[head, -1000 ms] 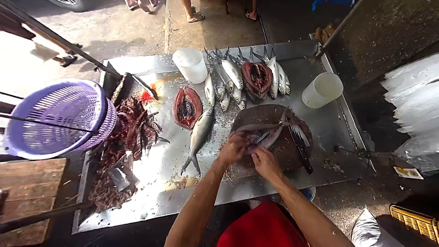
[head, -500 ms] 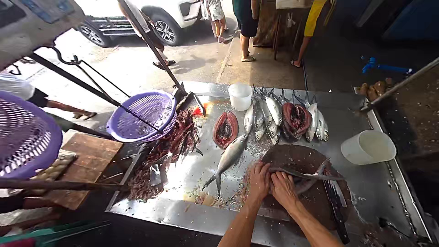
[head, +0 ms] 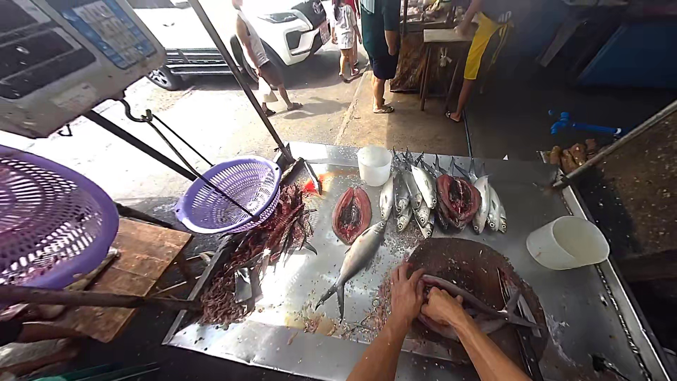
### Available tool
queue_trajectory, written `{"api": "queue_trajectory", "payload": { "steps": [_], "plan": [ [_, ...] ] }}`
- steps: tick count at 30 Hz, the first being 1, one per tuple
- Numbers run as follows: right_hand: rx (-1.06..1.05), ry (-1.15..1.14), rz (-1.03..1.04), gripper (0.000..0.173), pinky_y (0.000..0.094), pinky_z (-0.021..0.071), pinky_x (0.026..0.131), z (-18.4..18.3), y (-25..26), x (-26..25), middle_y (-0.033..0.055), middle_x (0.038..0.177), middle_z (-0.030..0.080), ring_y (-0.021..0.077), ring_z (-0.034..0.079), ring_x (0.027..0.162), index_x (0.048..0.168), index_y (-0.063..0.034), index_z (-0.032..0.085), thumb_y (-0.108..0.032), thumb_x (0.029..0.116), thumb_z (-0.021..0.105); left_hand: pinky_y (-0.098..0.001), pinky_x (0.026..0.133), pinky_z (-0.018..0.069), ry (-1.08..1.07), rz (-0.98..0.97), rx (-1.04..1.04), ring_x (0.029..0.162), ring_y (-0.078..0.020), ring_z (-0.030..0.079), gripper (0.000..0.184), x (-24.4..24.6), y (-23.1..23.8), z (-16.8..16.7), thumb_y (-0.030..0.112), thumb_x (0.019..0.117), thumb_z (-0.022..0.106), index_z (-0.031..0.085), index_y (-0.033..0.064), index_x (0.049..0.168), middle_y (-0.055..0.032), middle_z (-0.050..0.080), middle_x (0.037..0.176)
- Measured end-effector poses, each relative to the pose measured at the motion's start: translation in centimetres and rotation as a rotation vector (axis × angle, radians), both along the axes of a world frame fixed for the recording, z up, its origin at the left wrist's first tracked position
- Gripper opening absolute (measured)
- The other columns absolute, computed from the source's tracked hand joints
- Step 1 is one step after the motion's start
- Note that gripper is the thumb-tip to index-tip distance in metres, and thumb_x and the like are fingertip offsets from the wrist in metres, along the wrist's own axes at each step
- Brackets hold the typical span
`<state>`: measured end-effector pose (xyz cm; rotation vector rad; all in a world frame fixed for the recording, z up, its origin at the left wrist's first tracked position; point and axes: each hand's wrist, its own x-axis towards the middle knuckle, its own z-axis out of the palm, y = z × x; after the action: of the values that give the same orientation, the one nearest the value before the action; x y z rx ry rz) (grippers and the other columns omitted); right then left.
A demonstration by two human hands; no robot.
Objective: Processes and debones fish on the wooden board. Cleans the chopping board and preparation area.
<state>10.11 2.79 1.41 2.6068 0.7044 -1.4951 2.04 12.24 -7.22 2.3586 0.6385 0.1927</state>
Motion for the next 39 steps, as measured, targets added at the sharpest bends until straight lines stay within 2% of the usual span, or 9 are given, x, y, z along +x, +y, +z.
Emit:
{"api": "queue_trajectory", "payload": {
  "steps": [11,17,24,26,28,31,34,37,39],
  "plan": [
    [0.184,0.275,0.255,0.049,0.0577,0.0508,0.087,-1.8,-3.0,3.0,0.0195,0.093,0.071,0.0325,0.069,0.090,0.100,0.0004,0.072,-0.045,0.1042,0.054,-0.0539,0.114,0.0385,0.001,0.022,-0.011,0.141,-0.0390,0.043,0.036,0.2,-0.7,-0.8,0.031,0.1013,0.049,0.071,0.0304,0.129,-0.0128,0.052,0.150],
    [0.146,0.254,0.221,0.039,0.0583,0.0520,0.082,0.5,-8.6,6.7,0.0209,0.093,0.070,0.0339,0.067,0.085,0.103,0.0018,0.073,-0.035,0.1007,0.061,-0.0560,0.113,0.0383,-0.011,0.001,0.016,0.139,-0.0447,0.044,0.037,0.5,-0.7,-0.4,0.029,0.1010,0.048,0.072,0.0248,0.129,-0.0193,0.052,0.149],
    [-0.316,-0.098,-0.278,0.042,0.0608,0.0514,0.081,4.3,-31.1,12.3,0.0257,0.100,0.067,0.0378,0.066,0.088,0.105,0.0046,0.069,-0.037,0.0991,0.065,-0.0566,0.111,0.0396,0.004,-0.002,0.076,0.137,-0.0438,0.046,0.037,0.6,-0.8,-0.5,0.032,0.1019,0.047,0.072,0.0214,0.127,-0.0188,0.053,0.147],
    [-0.411,-0.187,-0.529,0.043,0.0612,0.0503,0.087,7.1,-39.0,11.6,0.0304,0.109,0.065,0.0400,0.065,0.094,0.117,0.0109,0.063,-0.028,0.0991,0.067,-0.0568,0.110,0.0402,0.026,0.016,0.089,0.136,-0.0444,0.047,0.035,1.0,-1.0,0.4,0.032,0.1016,0.049,0.073,0.0186,0.124,-0.0195,0.054,0.146],
    [-0.408,-0.251,-0.797,0.042,0.0527,0.0473,0.080,10.5,-45.5,8.8,0.0260,0.104,0.060,0.0316,0.056,0.083,0.127,0.0091,0.056,-0.026,0.1038,0.061,-0.0586,0.110,0.0394,0.066,0.020,0.095,0.135,-0.0462,0.047,0.035,1.5,-1.4,1.6,0.032,0.1016,0.051,0.074,0.0144,0.122,-0.0214,0.055,0.144],
    [-0.121,-0.390,-1.080,0.038,0.0420,0.0479,0.060,15.8,-49.4,3.2,0.0132,0.080,0.057,0.0194,0.050,0.061,0.121,0.0011,0.062,-0.034,0.1066,0.057,-0.0652,0.112,0.0326,0.162,0.000,0.118,0.141,-0.0457,0.042,0.037,2.3,-2.0,3.2,0.037,0.1025,0.052,0.072,0.0130,0.122,-0.0196,0.055,0.145],
    [0.361,-0.565,-1.219,0.033,0.0340,0.0533,0.064,18.1,-47.9,-3.5,0.0053,0.079,0.057,0.0118,0.056,0.064,0.110,0.0004,0.063,-0.031,0.1081,0.053,-0.0681,0.112,0.0290,0.175,-0.016,0.121,0.142,-0.0464,0.039,0.041,2.1,-2.0,3.6,0.042,0.1012,0.055,0.072,0.0098,0.119,-0.0202,0.055,0.144],
    [0.899,-0.864,-1.491,0.023,0.0286,0.0590,0.067,14.0,-44.2,-9.7,-0.0052,0.077,0.060,0.0057,0.063,0.066,0.109,-0.0037,0.057,-0.023,0.1090,0.045,-0.0717,0.110,0.0282,0.213,-0.054,0.111,0.143,-0.0488,0.036,0.045,2.2,-2.0,4.3,0.045,0.1017,0.055,0.073,0.0064,0.117,-0.0226,0.051,0.147],
    [0.997,-0.945,-1.725,0.032,0.0339,0.0605,0.069,6.9,-42.3,-11.9,0.0004,0.085,0.064,0.0114,0.066,0.073,0.121,-0.0028,0.053,-0.028,0.1116,0.036,-0.0714,0.108,0.0303,0.250,-0.070,0.102,0.142,-0.0487,0.037,0.047,3.1,-1.8,4.8,0.045,0.1020,0.054,0.073,0.0050,0.116,-0.0239,0.051,0.145]
  ]
}}
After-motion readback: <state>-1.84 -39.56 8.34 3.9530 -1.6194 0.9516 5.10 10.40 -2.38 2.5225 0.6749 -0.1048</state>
